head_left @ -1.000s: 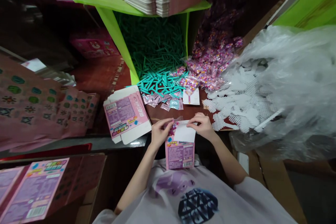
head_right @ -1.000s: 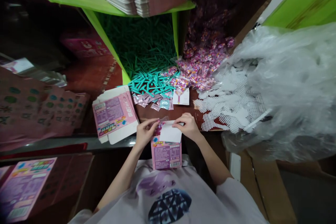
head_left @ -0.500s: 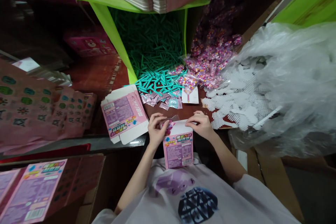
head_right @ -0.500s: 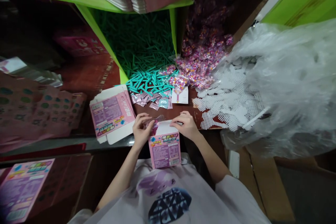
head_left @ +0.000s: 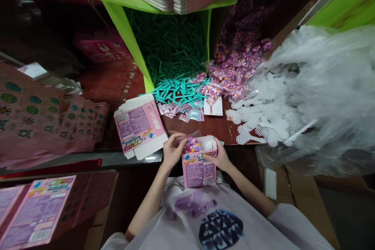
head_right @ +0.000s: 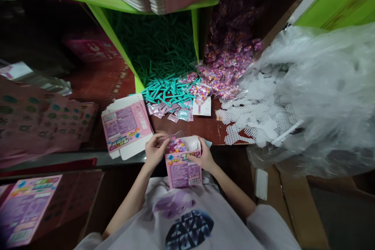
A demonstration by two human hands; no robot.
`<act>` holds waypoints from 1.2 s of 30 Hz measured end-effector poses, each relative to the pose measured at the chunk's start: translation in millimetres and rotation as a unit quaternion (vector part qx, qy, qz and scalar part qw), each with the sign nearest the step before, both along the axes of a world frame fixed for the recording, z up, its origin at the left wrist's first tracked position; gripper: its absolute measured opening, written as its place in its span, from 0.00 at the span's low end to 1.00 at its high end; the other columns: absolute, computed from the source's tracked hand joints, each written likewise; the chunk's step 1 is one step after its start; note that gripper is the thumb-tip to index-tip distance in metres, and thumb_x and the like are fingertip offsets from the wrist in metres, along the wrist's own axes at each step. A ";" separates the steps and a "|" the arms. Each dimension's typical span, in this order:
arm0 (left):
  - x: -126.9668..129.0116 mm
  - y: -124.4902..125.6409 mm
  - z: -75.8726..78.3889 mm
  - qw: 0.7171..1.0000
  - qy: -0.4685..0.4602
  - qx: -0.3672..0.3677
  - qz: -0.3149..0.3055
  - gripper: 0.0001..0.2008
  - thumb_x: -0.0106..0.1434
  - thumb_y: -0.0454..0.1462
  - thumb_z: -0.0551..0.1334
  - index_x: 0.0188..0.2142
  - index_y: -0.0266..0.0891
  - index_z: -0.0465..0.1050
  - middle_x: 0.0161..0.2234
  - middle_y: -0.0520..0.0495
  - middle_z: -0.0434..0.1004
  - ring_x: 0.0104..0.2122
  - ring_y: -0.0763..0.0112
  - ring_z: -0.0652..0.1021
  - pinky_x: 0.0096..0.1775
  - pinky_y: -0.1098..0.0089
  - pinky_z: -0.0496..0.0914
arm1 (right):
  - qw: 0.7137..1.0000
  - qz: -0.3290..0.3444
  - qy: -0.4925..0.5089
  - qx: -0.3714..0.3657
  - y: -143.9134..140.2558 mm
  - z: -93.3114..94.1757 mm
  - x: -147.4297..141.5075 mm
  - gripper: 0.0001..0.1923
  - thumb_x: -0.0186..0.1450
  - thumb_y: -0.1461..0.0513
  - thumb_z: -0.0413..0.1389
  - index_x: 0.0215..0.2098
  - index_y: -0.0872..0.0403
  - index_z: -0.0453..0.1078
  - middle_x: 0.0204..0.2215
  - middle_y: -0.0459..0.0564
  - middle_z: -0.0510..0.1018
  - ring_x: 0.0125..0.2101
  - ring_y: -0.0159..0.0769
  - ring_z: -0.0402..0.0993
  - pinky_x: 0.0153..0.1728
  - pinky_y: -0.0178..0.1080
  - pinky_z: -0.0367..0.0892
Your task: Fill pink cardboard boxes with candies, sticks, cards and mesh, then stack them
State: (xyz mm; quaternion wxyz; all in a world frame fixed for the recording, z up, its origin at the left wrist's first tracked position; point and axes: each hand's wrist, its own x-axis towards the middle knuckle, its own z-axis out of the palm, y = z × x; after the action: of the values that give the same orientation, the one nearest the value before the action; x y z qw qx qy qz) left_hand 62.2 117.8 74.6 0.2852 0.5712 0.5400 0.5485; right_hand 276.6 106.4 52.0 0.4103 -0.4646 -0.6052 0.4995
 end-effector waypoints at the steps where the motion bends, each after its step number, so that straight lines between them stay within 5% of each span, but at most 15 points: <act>1: -2.1 -4.5 7.6 0.999 0.028 0.041 0.011 0.08 0.57 0.35 0.64 0.37 0.40 0.73 0.32 0.48 0.78 0.33 0.69 0.78 0.36 0.68 0.70 | 1.000 -0.015 -0.003 -0.003 -5.8 1.5 -2.9 0.34 0.49 0.57 0.66 0.52 0.54 0.60 0.43 0.54 0.73 0.41 0.43 0.73 0.42 0.44 0.70; 4: -14.1 -23.8 33.3 0.972 0.141 0.187 0.005 0.07 0.54 0.31 0.66 0.33 0.43 0.75 0.33 0.48 0.80 0.40 0.63 0.77 0.45 0.58 0.67 | 0.998 -0.021 0.005 0.060 -21.3 16.2 -9.9 0.24 0.50 0.61 0.65 0.44 0.53 0.65 0.38 0.51 0.75 0.38 0.42 0.73 0.41 0.43 0.70; 7: -28.4 -44.5 48.2 0.942 0.224 0.247 -0.038 0.10 0.53 0.30 0.66 0.35 0.46 0.76 0.32 0.50 0.80 0.37 0.64 0.76 0.41 0.59 0.66 | 0.985 -0.001 0.040 0.169 -30.0 28.2 -15.2 0.20 0.53 0.65 0.63 0.42 0.49 0.66 0.40 0.51 0.75 0.41 0.43 0.73 0.47 0.48 0.67; 14: -29.0 -68.7 30.5 0.872 0.415 0.250 -0.073 0.14 0.60 0.33 0.59 0.45 0.48 0.74 0.33 0.52 0.80 0.34 0.69 0.76 0.36 0.65 0.59 | 0.978 0.013 0.032 0.206 -30.3 21.8 -25.2 0.22 0.54 0.66 0.63 0.46 0.47 0.66 0.41 0.52 0.76 0.42 0.43 0.72 0.47 0.49 0.67; 18: -21.6 -71.5 28.6 0.892 0.395 0.208 -0.067 0.12 0.60 0.33 0.59 0.43 0.47 0.74 0.38 0.50 0.80 0.35 0.68 0.76 0.37 0.66 0.61 | 0.980 0.011 0.027 0.195 -27.8 23.6 -25.1 0.22 0.54 0.66 0.62 0.46 0.48 0.65 0.41 0.53 0.75 0.42 0.43 0.72 0.44 0.47 0.69; 24: -15.9 -70.5 27.1 0.953 0.236 0.178 -0.071 0.08 0.60 0.30 0.59 0.38 0.42 0.73 0.33 0.49 0.80 0.30 0.69 0.75 0.34 0.66 0.63 | 0.981 0.008 0.016 0.195 -29.7 23.0 -21.1 0.20 0.54 0.66 0.61 0.45 0.49 0.65 0.40 0.52 0.75 0.41 0.42 0.72 0.43 0.46 0.69; 29: -3.3 -72.2 28.8 0.896 0.420 0.116 -0.083 0.09 0.59 0.32 0.61 0.39 0.42 0.73 0.30 0.49 0.80 0.29 0.67 0.73 0.35 0.64 0.58 | 0.985 0.019 0.000 0.170 -31.2 22.3 -20.0 0.20 0.54 0.64 0.62 0.45 0.50 0.65 0.41 0.53 0.75 0.42 0.42 0.72 0.44 0.45 0.69; 32: -7.2 -74.4 23.8 0.884 0.441 0.135 -0.075 0.14 0.58 0.38 0.62 0.45 0.44 0.72 0.37 0.45 0.79 0.37 0.61 0.74 0.41 0.61 0.57 | 0.989 0.010 -0.003 0.146 -28.4 23.6 -17.5 0.19 0.54 0.63 0.62 0.44 0.50 0.66 0.41 0.52 0.75 0.42 0.42 0.72 0.44 0.44 0.69; 36: -15.5 -68.0 2.3 0.964 0.226 0.118 0.081 0.18 0.61 0.39 0.58 0.51 0.43 0.67 0.47 0.41 0.71 0.46 0.60 0.71 0.47 0.59 0.61 | 0.994 -0.010 0.000 0.113 -20.6 15.7 -10.9 0.23 0.52 0.61 0.64 0.46 0.50 0.66 0.42 0.52 0.75 0.43 0.42 0.72 0.45 0.44 0.67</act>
State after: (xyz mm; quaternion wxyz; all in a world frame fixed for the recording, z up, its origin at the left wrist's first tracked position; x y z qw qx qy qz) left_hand 46.6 49.8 76.9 0.0412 0.6640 0.5663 0.4866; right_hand 265.8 85.8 67.7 0.4655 -0.4212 -0.6531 0.4236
